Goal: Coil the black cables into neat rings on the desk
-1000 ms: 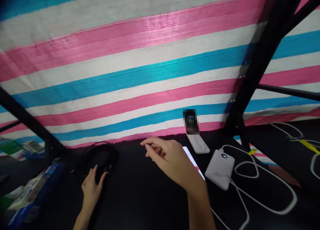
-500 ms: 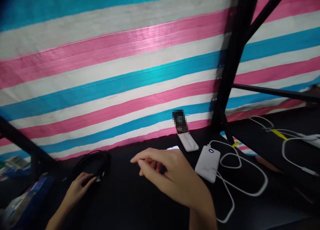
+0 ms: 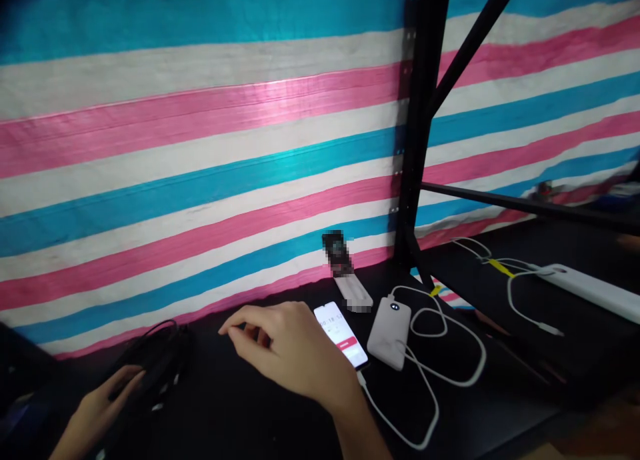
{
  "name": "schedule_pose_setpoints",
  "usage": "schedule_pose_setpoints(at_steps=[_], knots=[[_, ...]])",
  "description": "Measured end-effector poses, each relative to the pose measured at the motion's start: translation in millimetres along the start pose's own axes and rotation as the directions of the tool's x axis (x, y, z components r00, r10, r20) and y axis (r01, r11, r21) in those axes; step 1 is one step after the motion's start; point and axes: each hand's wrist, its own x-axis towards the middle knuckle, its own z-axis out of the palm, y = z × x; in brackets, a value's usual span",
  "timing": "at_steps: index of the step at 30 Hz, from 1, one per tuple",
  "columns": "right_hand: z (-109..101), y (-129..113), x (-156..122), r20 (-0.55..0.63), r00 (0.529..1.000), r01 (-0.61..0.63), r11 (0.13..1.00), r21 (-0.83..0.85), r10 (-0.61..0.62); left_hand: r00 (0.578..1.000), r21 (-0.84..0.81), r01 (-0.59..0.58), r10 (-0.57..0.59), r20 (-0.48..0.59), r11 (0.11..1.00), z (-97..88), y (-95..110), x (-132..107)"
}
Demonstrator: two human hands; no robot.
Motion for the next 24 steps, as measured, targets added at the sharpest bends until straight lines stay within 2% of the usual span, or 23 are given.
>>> schedule_pose_setpoints(at_steps=[4, 10, 12, 20, 22, 24], knots=[[3, 2, 3, 0.003, 1.0, -0.015, 1.0, -0.013, 0.015, 0.995, -0.043, -0.072, 0.075, 0.062, 0.996, 16.6, -16, -1], [8, 5, 7, 0.02, 1.0, -0.015, 0.999, -0.041, 0.015, 0.99, -0.081, -0.122, 0.115, -0.086, 0.989, 23.7, -30, 1], [11, 5, 10, 0.038, 0.999, -0.008, 0.999, -0.045, 0.01, 0.991, -0.084, -0.112, 0.105, -0.086, 0.99, 21.2, -28, 3], [19, 11, 21, 0.098, 0.995, -0.024, 0.997, -0.08, 0.032, 0.996, -0.01, 0.052, -0.052, -0.075, 0.999, 4.2, -9, 3], [19, 12, 23, 0.101, 0.994, -0.033, 0.995, -0.09, 0.042, 0.986, -0.014, 0.092, -0.093, -0.135, 0.996, 0.5, -1, 2], [19, 13, 23, 0.101, 0.994, -0.039, 0.994, -0.101, 0.049, 0.961, -0.02, 0.133, -0.134, -0.243, 0.991, -2.5, 8, 1]])
